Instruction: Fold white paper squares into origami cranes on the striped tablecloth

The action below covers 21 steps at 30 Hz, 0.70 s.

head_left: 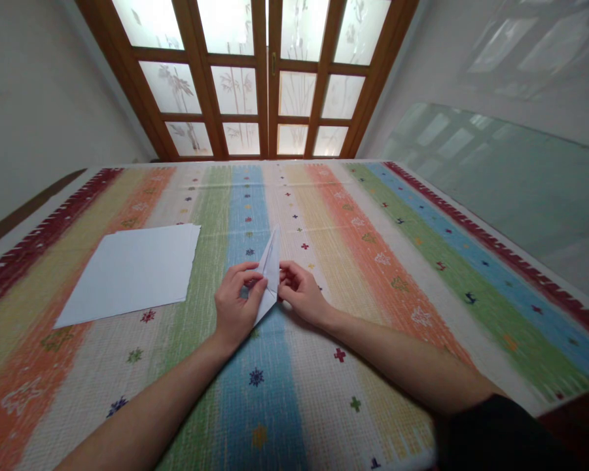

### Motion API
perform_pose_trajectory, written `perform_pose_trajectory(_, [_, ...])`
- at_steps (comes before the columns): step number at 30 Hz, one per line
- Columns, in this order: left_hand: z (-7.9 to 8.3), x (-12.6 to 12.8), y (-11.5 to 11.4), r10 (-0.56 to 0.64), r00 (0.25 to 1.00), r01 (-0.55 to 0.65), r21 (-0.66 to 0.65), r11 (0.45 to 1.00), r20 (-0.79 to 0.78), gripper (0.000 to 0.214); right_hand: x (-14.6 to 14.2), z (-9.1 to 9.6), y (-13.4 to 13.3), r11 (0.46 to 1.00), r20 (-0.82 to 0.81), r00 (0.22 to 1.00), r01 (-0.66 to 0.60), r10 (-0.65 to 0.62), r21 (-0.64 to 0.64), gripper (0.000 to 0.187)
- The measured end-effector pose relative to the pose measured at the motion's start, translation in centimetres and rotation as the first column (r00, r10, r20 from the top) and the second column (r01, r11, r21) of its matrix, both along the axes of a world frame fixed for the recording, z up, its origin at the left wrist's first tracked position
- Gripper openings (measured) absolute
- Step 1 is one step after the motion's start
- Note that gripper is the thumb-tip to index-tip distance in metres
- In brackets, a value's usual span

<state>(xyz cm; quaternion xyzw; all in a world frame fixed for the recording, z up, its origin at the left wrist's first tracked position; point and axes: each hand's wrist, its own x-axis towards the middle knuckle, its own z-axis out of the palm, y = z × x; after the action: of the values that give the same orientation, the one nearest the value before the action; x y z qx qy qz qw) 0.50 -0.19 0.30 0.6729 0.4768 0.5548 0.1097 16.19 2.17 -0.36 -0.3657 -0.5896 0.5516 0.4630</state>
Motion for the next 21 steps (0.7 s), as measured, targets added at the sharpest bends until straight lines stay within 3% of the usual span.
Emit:
perform_pose_trajectory(8, [0.27, 0.08, 0.11, -0.001, 0.999, 0.003, -0.071, 0.997, 0.035, 0.005, -0.23, 0.12, -0.42, 0.999, -0.036, 0.999, -0.031, 0.031, 0.014, 0.021])
perform_pose_trajectory(13, [0.14, 0.02, 0.1, -0.076, 0.996, 0.078, -0.074, 0.994, 0.037, 0.016, -0.2, 0.48, -0.44, 0.994, 0.04, 0.996, 0.073, -0.076, 0.079, 0.018])
perform_pose_trajectory(17, [-0.15, 0.1, -0.16, -0.096, 0.993, 0.095, -0.017, 0.995, -0.064, 0.025, -0.16, 0.4, -0.22, 0.976, 0.069, 0.98, 0.18, -0.189, 0.123, 0.01])
perform_pose_trajectory(21, [-0.51, 0.16, -0.31, -0.094, 0.968, 0.106, 0.042, 0.993, -0.235, 0.024, -0.08, 0.17, -0.02, 0.977, 0.034, 0.981, 0.188, -0.192, 0.105, 0.009])
